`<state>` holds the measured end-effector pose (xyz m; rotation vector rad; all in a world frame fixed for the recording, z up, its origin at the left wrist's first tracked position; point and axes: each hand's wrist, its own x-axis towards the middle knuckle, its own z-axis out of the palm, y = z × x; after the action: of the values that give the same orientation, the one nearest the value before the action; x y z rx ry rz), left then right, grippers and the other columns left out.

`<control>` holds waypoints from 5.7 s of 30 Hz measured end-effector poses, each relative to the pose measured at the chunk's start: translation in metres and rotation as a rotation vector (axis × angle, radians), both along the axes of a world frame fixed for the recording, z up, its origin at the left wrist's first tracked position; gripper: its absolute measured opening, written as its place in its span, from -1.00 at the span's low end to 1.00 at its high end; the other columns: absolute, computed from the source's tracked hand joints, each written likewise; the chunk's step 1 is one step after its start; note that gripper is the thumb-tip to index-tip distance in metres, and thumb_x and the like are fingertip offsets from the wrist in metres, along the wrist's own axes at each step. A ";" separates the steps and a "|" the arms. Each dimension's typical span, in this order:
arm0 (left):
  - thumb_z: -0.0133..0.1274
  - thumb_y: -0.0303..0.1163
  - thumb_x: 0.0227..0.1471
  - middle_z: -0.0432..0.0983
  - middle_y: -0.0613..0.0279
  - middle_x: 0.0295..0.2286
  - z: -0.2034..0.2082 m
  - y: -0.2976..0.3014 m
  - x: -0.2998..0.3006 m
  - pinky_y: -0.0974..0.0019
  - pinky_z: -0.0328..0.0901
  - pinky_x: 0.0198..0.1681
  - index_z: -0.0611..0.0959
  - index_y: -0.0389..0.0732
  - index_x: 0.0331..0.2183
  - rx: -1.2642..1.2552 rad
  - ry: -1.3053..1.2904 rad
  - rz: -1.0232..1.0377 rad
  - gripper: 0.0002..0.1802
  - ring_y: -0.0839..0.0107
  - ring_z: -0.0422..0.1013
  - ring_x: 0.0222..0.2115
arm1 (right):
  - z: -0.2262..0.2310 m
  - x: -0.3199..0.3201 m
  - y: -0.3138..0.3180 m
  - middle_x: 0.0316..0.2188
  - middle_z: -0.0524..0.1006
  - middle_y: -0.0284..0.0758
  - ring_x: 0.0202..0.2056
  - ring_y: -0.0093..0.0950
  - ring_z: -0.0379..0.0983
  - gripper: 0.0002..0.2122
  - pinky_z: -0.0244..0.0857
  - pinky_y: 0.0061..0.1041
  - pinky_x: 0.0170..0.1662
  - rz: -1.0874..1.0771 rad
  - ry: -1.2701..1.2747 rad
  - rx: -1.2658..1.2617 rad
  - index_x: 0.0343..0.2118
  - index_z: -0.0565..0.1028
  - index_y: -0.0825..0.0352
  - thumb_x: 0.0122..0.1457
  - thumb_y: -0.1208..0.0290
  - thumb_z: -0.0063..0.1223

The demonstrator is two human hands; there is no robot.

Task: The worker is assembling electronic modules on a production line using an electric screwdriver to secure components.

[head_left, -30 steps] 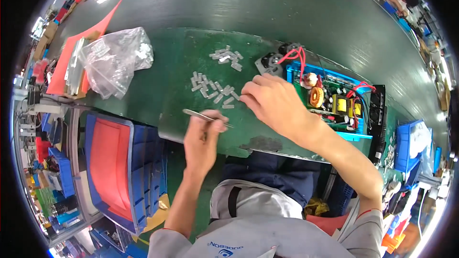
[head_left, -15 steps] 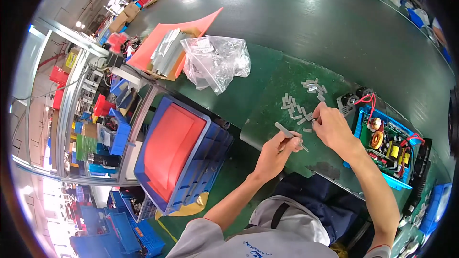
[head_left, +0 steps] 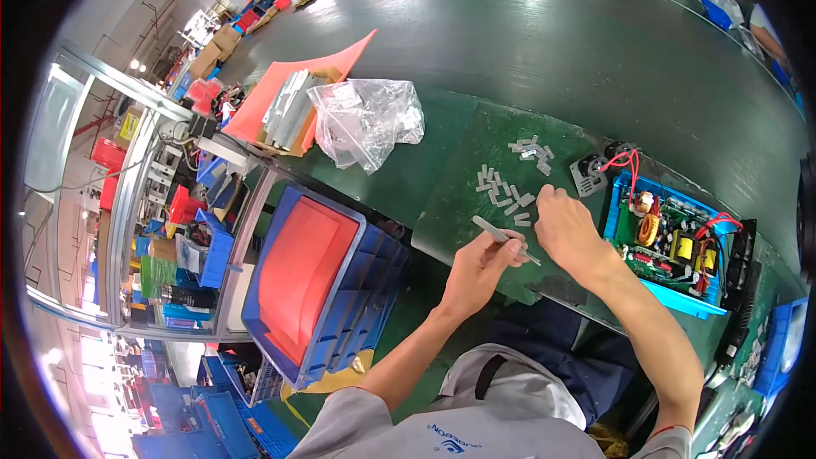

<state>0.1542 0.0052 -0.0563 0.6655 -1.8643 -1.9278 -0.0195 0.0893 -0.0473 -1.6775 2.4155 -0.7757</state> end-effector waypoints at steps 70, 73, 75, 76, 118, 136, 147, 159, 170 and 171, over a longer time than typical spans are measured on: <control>0.13 -0.57 0.19 0.65 -0.05 -0.30 -0.004 0.155 -0.161 0.37 0.52 -0.22 0.59 -0.46 -0.19 -0.998 0.276 -0.278 -0.84 0.34 0.60 -0.32 | -0.049 0.141 0.300 -0.44 0.55 -0.21 -0.37 -0.39 0.54 -0.48 0.37 -0.39 -0.27 -0.801 -1.409 -0.581 0.14 0.31 0.43 0.26 0.20 0.18; 0.13 -0.59 0.19 0.65 -0.05 -0.29 -0.003 0.156 -0.164 0.37 0.52 -0.21 0.58 -0.46 -0.19 -1.028 0.246 -0.281 -0.84 0.34 0.60 -0.32 | -0.057 0.132 0.311 -0.44 0.55 -0.34 -0.34 -0.51 0.48 -0.47 0.32 -0.48 -0.20 -0.729 -1.627 -0.669 0.12 0.37 0.40 0.41 -0.04 -0.15; 0.13 -0.60 0.18 0.64 -0.06 -0.27 0.002 0.155 -0.165 0.36 0.51 -0.20 0.58 -0.46 -0.20 -1.058 0.223 -0.284 -0.84 0.33 0.59 -0.29 | -0.067 0.132 0.309 -0.48 0.54 -0.39 -0.34 -0.60 0.42 -0.30 0.27 -0.55 -0.19 -0.629 -1.769 -0.765 0.07 0.47 0.36 0.43 -0.22 -0.55; 0.14 -0.59 0.18 0.64 -0.04 -0.27 0.002 0.155 -0.164 0.36 0.51 -0.20 0.58 -0.45 -0.20 -1.003 0.234 -0.275 -0.84 0.33 0.59 -0.30 | -0.067 0.127 0.314 -0.49 0.54 -0.38 -0.35 -0.60 0.42 -0.27 0.27 -0.55 -0.21 -0.552 -1.851 -0.752 0.06 0.49 0.35 0.42 -0.24 -0.61; 0.35 -0.45 -0.12 0.37 0.26 -0.42 0.041 0.155 -0.173 0.25 0.30 -0.48 0.70 -0.21 -0.19 -1.423 0.134 -0.767 -0.64 0.31 0.41 -0.45 | -0.035 0.138 0.316 -0.45 0.55 -0.34 -0.44 -0.62 0.40 -0.06 0.23 -0.59 -0.34 -0.836 -1.659 -0.468 0.10 0.41 0.45 0.25 -0.48 -0.61; 0.21 -0.44 -0.06 0.44 0.22 -0.30 0.052 0.146 -0.185 0.34 0.41 -0.48 0.63 -0.31 -0.26 -1.552 0.140 -1.005 -0.74 0.39 0.50 -0.31 | -0.044 0.123 0.316 -0.71 0.41 -0.27 -0.70 -0.51 0.22 -0.08 0.13 -0.51 -0.58 -0.644 -2.164 -0.694 0.24 0.32 0.44 0.26 -0.46 -0.46; 0.29 -0.51 0.01 0.55 0.27 -0.45 0.043 0.067 -0.103 0.35 0.38 -0.42 0.73 -0.20 -0.29 -1.118 0.012 -0.200 -0.85 0.43 0.49 -0.47 | -0.073 0.160 0.321 -0.60 0.44 -0.36 -0.61 -0.58 0.33 -0.16 0.19 -0.61 -0.53 -1.097 -1.394 -0.703 0.14 0.36 0.51 0.34 -0.35 -0.50; 0.23 -0.42 0.08 0.58 0.13 -0.20 0.013 -0.063 -0.130 0.24 0.40 -0.12 0.69 -0.19 -0.11 -1.177 -0.202 -0.228 -0.71 0.14 0.53 -0.19 | -0.076 0.164 0.318 -0.49 0.51 -0.33 -0.56 -0.59 0.36 -0.23 0.21 -0.61 -0.49 -1.094 -1.389 -0.764 0.18 0.35 0.41 0.35 -0.31 -0.46; -0.02 -0.30 0.34 0.55 0.26 -0.36 -0.013 -0.092 -0.128 0.34 0.36 -0.25 0.64 -0.21 -0.09 -1.162 -0.204 -0.088 -0.75 0.45 0.48 -0.35 | -0.073 0.170 0.308 -0.42 0.50 -0.37 -0.42 -0.59 0.36 -0.26 0.25 -0.49 -0.31 -0.836 -1.312 -0.533 0.03 0.39 0.42 0.33 -0.32 -0.43; -0.04 -0.28 0.36 0.54 0.31 -0.39 -0.008 -0.104 -0.129 0.38 0.33 -0.30 0.64 -0.21 -0.08 -1.141 -0.182 -0.064 -0.73 0.52 0.44 -0.39 | -0.067 0.168 0.307 -0.41 0.52 -0.32 -0.40 -0.51 0.40 -0.39 0.27 -0.45 -0.27 -0.795 -1.265 -0.534 0.13 0.35 0.39 0.41 -0.13 -0.44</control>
<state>0.0250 -0.0984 -0.0641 0.3774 -2.6382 -0.5613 0.1481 0.3962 -0.1146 0.0795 1.7949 -1.8930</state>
